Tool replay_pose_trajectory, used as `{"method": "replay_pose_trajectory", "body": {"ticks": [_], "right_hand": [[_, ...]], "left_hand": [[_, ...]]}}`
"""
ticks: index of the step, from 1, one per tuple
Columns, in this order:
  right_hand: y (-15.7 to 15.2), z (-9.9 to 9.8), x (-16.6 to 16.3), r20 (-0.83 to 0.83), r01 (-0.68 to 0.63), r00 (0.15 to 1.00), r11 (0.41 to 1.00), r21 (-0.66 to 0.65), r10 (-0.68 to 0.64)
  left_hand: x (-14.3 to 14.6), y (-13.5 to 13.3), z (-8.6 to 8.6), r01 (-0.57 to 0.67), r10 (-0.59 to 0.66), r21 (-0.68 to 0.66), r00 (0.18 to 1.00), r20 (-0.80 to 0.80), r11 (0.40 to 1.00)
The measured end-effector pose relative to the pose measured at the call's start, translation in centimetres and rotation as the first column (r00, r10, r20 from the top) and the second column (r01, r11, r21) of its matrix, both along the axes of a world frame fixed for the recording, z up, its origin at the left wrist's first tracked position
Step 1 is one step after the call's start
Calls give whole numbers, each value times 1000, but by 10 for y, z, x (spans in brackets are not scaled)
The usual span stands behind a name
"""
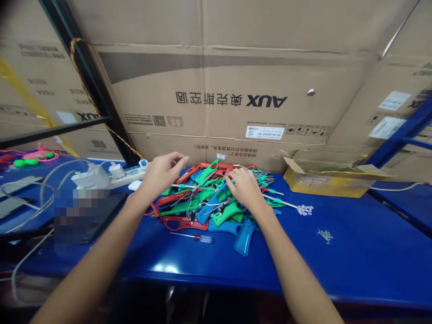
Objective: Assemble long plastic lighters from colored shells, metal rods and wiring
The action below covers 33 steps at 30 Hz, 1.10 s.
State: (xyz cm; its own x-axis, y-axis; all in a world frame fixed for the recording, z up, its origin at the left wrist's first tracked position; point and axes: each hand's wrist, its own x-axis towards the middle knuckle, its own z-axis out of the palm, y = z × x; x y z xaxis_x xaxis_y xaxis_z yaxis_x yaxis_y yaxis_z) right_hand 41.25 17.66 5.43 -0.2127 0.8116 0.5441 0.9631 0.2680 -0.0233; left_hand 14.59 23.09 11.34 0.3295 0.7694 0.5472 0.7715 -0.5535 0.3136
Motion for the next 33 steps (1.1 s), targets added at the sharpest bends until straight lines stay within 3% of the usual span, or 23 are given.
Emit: {"method": "replay_pose_trajectory", "body": {"ticks": [3, 8, 12, 17, 19, 22, 26, 29, 31, 33], "right_hand": [[-10, -10, -7, -32, -75, 997, 997, -34, 74], [-16, -19, -9, -143, -65, 988, 995, -72, 54], [-12, -26, -10, -262, -78, 964, 990, -116, 45], [-9, -32, -6, -401, -147, 912, 981, -130, 84], [-10, -30, -6, -440, -180, 891, 977, -113, 113], [-12, -24, -10, -491, -208, 858, 976, -66, 150], [-17, -12, -18, -628, -223, 751, 974, 51, 204], [-24, -2, -24, -682, -175, 664, 951, 257, 306], [-31, 3, -29, -597, -94, 715, 895, 435, 365], [-40, 7, -35, -467, -25, 803, 804, 594, 370]], "left_hand": [[5, 16, -24, 60, -51, 67, 989, -139, 996], [5, 10, -54, 136, -101, 129, 964, -246, 982], [10, -3, -56, 317, -270, 121, 915, -300, 941], [21, -25, -58, 590, -549, 48, 776, -312, 806], [25, -30, -65, 608, -583, 4, 763, -278, 794], [28, -28, -76, 522, -514, -11, 837, -186, 853], [27, -20, -79, 459, -458, -19, 883, -101, 888], [26, -21, -73, 467, -467, -22, 884, -34, 884], [26, -24, -70, 473, -473, -14, 881, 9, 881], [27, -27, -67, 494, -495, 18, 869, 19, 869]]}}
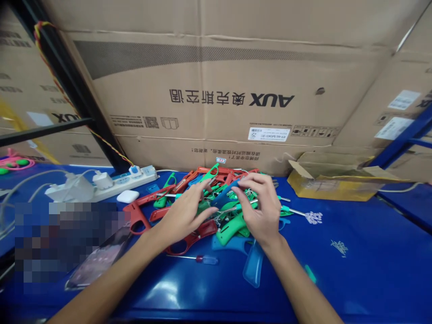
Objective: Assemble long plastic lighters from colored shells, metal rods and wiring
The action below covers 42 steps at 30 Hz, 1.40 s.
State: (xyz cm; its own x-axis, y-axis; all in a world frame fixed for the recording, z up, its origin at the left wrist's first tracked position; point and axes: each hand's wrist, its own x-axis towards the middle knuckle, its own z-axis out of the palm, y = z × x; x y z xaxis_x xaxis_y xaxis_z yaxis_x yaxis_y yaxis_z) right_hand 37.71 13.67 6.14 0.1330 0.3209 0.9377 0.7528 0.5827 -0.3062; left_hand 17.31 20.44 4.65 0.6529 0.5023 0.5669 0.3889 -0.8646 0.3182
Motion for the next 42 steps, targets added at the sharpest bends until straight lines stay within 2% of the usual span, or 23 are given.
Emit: {"method": "replay_pose_trajectory", "body": {"ticks": [2, 5, 7, 10, 12, 15, 17, 19, 22, 25, 29, 32, 33, 35, 37, 38, 40, 42], "right_hand": [[-9, 1, -7, 72, 95, 992, 986, 139, -106], [-21, -2, -16, 157, 98, 978, 972, 215, -133], [-25, -5, -20, 185, 32, 980, 980, 199, -70], [-24, -7, -22, 105, -106, 990, 987, 119, 93], [-20, -6, -21, 38, -148, 989, 987, 58, 146], [-13, -3, -13, 99, -63, 992, 993, -99, 73], [-8, -3, -5, 231, 1, 971, 955, -298, 70], [-3, -6, 4, 343, 51, 930, 878, -476, 132], [2, -12, 13, 365, 63, 915, 832, -552, 173], [-1, -9, 12, 203, -73, 950, 800, -596, 238], [-9, 5, 7, -63, -333, 913, 648, -685, 403], [-16, 16, 10, -92, -342, 897, 547, -764, 432], [-19, 19, 13, -85, -333, 881, 482, -810, 465], [-24, 24, 15, -105, -330, 810, 300, -895, 577], [-30, 26, 12, -170, -347, 696, 120, -930, 698], [-32, 26, 8, -195, -359, 642, 66, -931, 742], [-35, 20, -3, -194, -364, 564, 31, -931, 803], [-36, 12, -15, -146, -332, 529, 45, -942, 836]], "left_hand": [[1, -2, 2, 30, -30, 61, 1000, 6, 998], [2, -4, 5, 33, -33, 184, 999, -6, 982], [1, -4, 6, 24, -27, 247, 1000, 9, 969], [-2, -1, 6, -12, -13, 258, 995, 98, 966], [-4, 2, 6, -70, 36, 210, 986, 162, 975], [-4, 4, 5, -122, 106, 46, 959, 263, 991], [-4, 4, 5, -73, 111, -123, 936, 335, 990], [-4, 2, 5, 5, 111, -283, 913, 393, 959], [-5, -1, 8, 94, 88, -396, 905, 417, 913], [-4, -6, 11, 153, -9, -378, 934, 357, 913], [-2, -11, 14, 240, -156, -311, 949, 274, 920], [-9, -6, 12, 249, -212, -244, 962, 170, 937], [-13, -2, 11, 239, -220, -210, 969, 112, 948], [-22, 8, 10, 203, -207, -130, 978, -19, 970], [-27, 17, 7, 151, -154, -32, 982, -112, 988], [-27, 20, 6, 127, -124, 14, 984, -131, 992], [-23, 21, 1, 107, -95, 75, 984, -153, 991], [-15, 17, -4, 127, -108, 103, 980, -170, 987]]}}
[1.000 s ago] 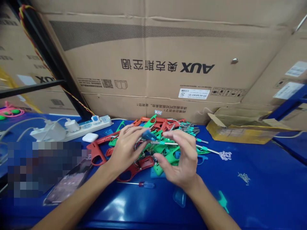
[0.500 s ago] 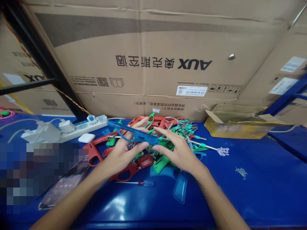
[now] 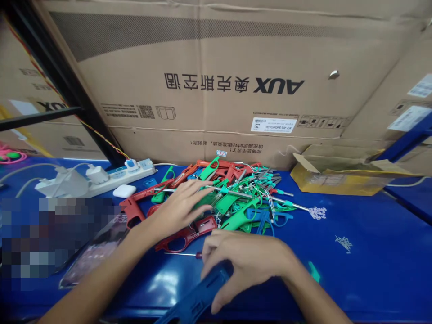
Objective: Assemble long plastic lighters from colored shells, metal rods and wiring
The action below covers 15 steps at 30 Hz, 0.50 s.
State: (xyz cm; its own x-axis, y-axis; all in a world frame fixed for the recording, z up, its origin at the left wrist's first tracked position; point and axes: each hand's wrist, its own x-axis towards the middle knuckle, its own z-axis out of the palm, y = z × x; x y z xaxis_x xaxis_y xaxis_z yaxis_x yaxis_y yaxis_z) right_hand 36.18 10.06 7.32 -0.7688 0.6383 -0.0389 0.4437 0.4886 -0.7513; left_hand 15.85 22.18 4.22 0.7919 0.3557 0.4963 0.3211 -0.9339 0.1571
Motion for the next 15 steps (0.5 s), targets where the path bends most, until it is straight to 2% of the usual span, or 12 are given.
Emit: {"method": "replay_pose_trajectory", "body": {"ticks": [4, 11, 15], "right_hand": [[2, -13, -8, 46, -19, 999, 999, 31, 18], [6, -9, 11, 221, 226, 943, 967, 121, -248], [7, -12, 12, 255, 288, 906, 934, 212, -337]], "left_hand": [[13, -11, -10, 62, -58, 49, 996, -65, 997], [14, -7, -15, -23, 31, 59, 992, -123, 998], [15, -6, -14, -80, 80, 1, 993, -90, 997]]}}
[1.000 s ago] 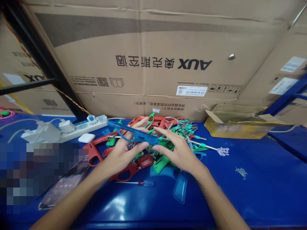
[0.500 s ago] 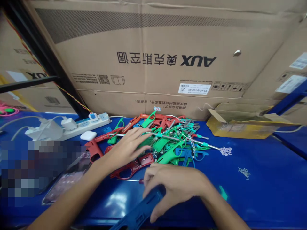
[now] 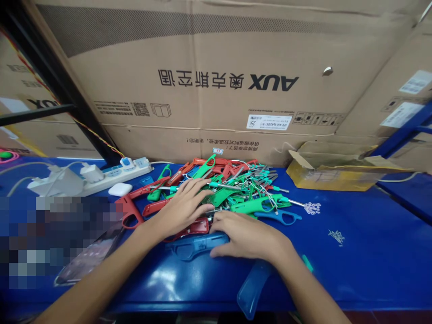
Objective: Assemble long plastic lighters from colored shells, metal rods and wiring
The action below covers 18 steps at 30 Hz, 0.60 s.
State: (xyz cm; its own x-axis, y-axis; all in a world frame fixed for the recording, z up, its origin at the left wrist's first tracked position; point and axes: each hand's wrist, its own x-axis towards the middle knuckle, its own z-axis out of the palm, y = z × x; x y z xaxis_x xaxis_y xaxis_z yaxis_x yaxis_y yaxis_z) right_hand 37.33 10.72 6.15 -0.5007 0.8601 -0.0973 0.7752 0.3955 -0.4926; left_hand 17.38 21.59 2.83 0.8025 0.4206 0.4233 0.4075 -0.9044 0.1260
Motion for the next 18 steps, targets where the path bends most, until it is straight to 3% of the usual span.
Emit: {"method": "replay_pose_trajectory", "body": {"ticks": [6, 9, 11, 13, 15, 18], "right_hand": [[-4, 14, 2, -12, 34, 999, 999, -14, -34], [-37, 12, 9, 43, 116, 991, 983, 139, -124], [-73, -8, 11, 71, 175, 975, 922, 345, -211], [-109, -42, 11, 107, 179, 959, 852, 491, -263], [-137, -80, 9, 118, 193, 931, 739, 645, -346], [-150, -116, 6, 189, 168, 886, 675, 718, -422]], "left_hand": [[3, 1, 1, -79, 80, -34, 997, 23, 996], [3, 3, -1, -108, 108, -2, 994, 12, 994], [3, 4, -2, -127, 127, 14, 992, 3, 992], [3, 5, -3, -139, 139, 30, 990, -5, 990], [4, 5, -3, -143, 143, 46, 990, -2, 989], [4, 4, -1, -135, 134, 61, 991, 24, 989]]}}
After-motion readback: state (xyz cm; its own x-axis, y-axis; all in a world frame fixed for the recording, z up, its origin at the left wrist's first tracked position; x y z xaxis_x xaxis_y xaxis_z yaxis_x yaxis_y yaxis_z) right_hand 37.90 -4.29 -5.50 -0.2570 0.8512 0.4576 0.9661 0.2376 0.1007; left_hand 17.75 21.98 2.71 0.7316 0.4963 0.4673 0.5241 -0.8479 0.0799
